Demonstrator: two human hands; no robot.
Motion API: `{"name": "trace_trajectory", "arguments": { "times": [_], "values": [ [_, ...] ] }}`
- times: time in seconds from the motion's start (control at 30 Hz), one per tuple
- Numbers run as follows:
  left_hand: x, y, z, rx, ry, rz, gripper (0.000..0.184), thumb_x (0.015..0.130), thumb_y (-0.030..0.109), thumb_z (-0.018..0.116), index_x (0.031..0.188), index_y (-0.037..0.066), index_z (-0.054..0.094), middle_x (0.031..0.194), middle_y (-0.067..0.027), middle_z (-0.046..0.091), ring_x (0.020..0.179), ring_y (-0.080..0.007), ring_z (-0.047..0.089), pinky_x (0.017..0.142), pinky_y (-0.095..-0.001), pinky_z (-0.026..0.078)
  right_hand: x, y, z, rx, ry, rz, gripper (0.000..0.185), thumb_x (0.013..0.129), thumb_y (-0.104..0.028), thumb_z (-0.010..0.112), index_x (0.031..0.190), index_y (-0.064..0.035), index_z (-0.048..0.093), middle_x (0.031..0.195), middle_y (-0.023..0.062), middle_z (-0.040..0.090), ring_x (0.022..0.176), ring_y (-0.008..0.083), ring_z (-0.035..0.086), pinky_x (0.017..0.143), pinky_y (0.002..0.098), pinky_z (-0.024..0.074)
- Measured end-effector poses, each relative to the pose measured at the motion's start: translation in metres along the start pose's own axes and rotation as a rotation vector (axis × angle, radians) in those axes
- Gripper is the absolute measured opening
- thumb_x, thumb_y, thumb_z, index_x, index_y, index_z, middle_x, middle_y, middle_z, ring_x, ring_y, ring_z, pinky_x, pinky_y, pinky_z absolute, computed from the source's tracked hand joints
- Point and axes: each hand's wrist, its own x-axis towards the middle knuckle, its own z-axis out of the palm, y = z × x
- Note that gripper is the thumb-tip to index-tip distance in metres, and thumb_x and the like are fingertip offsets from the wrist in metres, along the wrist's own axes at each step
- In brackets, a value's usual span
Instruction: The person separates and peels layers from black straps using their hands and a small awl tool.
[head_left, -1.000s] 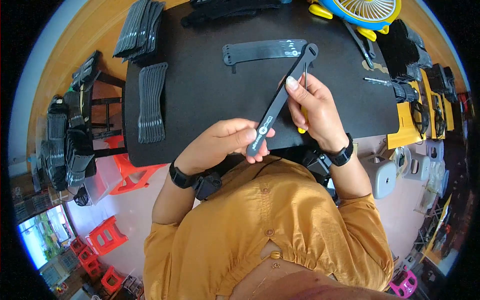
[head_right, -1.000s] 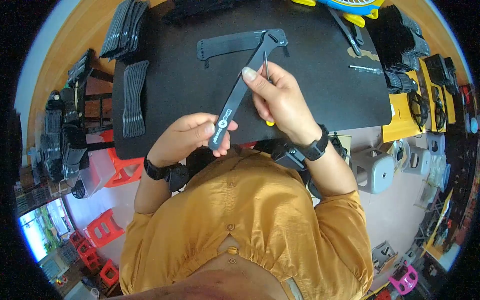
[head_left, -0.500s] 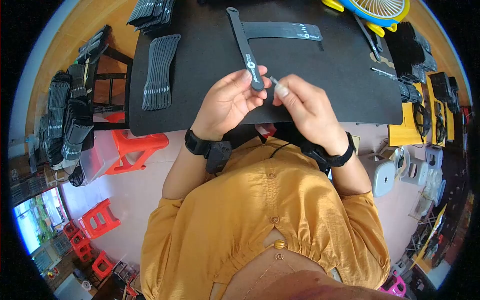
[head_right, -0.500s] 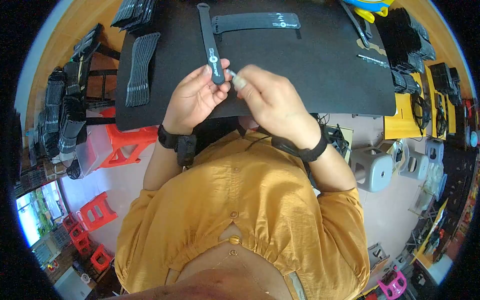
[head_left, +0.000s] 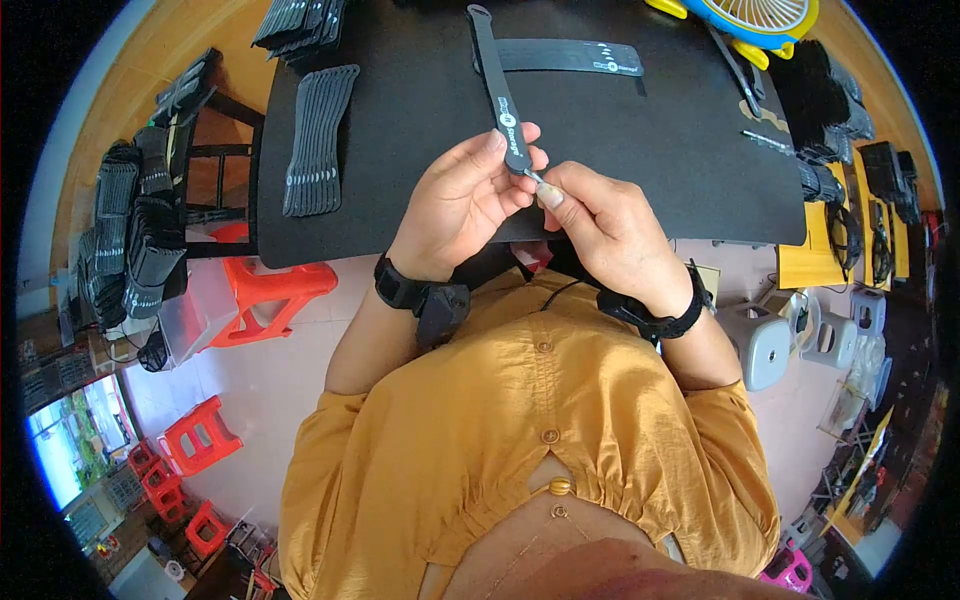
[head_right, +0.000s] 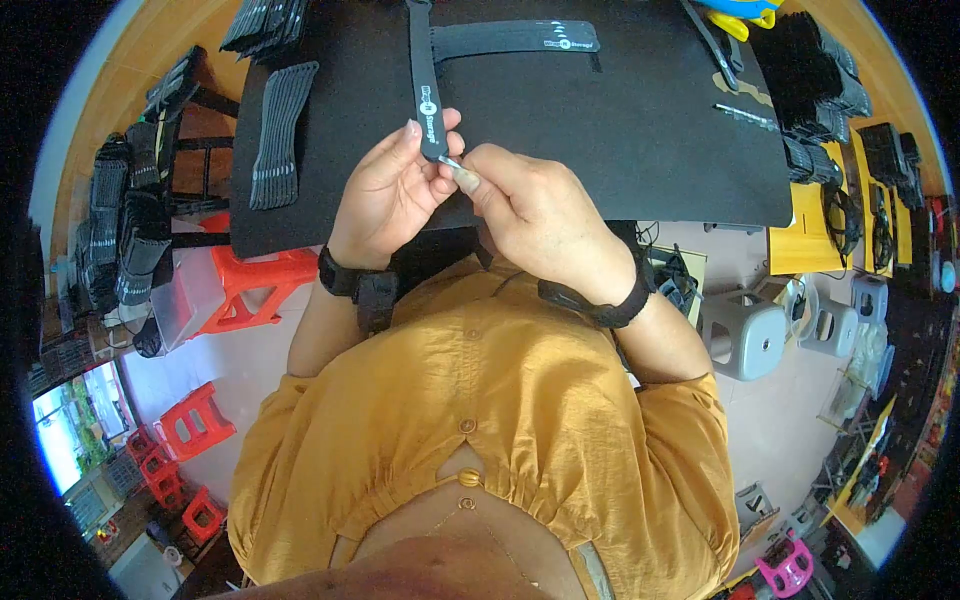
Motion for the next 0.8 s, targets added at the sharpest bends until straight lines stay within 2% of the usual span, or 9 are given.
{"name": "trace_trajectory", "arguments": {
  "times": [0.27,0.8],
  "values": [
    [-0.0024,-0.0013,0.0024,0.002,0.001,0.011,0.039,0.103,0.025,0.046,0.129,-0.004,0.050,0.104,-0.0111,0.063,0.084,-0.0133,0.059,0.077,-0.0257,0.050,0.0011,-0.0015,-0.0025,-0.030,-0.012,-0.032,0.010,0.095,-0.012,0.054,0.089,-0.0041,0.057,0.074,0.0168,0.060,0.068,0.0379,0.061,0.059,0.0418,0.0477],
    [-0.0022,-0.0073,0.0098,-0.050,0.027,-0.004,0.038,0.103,0.025,0.047,0.127,-0.004,0.052,0.103,-0.0116,0.063,0.085,-0.0134,0.059,0.080,-0.0265,0.051,-0.0021,0.0005,-0.0095,-0.044,-0.021,-0.042,0.012,0.096,-0.015,0.054,0.090,-0.0051,0.058,0.070,0.0133,0.061,0.066,0.0336,0.063,0.059,0.0393,0.0492]
  ]
}}
